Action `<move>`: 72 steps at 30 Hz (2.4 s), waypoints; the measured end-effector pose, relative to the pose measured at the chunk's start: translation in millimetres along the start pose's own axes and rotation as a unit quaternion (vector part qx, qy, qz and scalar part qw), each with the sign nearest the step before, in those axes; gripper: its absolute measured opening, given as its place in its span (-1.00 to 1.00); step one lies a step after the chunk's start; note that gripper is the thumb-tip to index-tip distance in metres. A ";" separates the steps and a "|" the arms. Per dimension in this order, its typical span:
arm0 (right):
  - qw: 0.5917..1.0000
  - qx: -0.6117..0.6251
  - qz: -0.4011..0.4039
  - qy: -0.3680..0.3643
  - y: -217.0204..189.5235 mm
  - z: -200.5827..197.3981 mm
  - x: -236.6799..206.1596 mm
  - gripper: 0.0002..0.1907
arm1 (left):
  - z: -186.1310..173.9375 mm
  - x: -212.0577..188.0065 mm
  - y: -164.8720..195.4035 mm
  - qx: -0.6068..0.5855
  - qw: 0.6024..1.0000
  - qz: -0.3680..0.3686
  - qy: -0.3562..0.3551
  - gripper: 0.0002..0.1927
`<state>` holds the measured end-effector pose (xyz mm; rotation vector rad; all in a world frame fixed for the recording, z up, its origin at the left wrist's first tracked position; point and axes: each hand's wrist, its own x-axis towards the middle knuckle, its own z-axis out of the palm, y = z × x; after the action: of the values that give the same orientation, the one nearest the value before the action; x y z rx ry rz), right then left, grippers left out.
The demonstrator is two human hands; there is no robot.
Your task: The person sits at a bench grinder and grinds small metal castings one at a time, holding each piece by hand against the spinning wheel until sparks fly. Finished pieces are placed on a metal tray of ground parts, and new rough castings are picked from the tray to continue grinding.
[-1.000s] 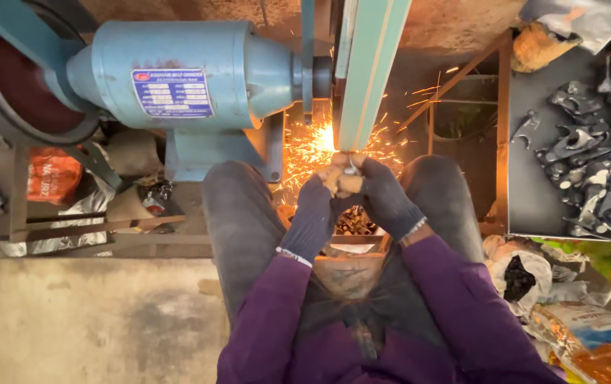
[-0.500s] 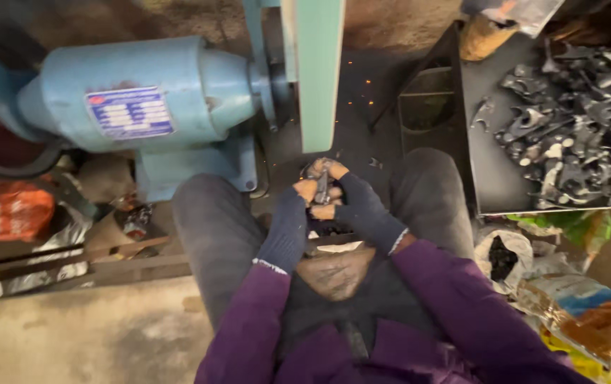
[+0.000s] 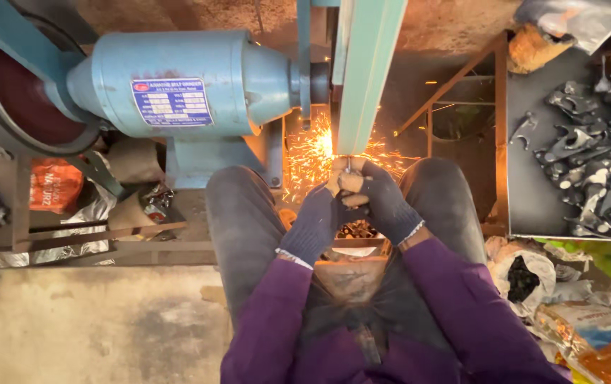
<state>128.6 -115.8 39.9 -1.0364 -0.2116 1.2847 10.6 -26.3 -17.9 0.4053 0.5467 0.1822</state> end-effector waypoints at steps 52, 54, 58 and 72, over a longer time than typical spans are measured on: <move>0.741 -0.621 -0.251 0.057 -10.4 -0.5 -62.7 -0.59 | -23.6 17.3 -14.8 0.282 0.949 0.121 0.079 -0.75; 0.670 -0.700 -0.245 0.035 -3.8 7.0 -61.5 -0.71 | -32.3 12.0 -12.5 0.140 0.983 0.019 0.118 -0.70; 0.828 -0.492 -0.236 0.133 -4.2 -0.5 -49.5 -0.83 | -16.4 -1.6 -12.8 0.312 0.933 0.142 0.105 -0.68; 0.885 -0.226 -0.346 0.214 9.2 -14.1 -1.4 -0.78 | 70.1 -8.3 -2.5 0.400 0.859 0.294 0.125 -0.66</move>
<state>131.0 -124.9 25.9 -1.4407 -0.5055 0.3386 41.4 -53.6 39.5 1.3841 0.7330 0.6090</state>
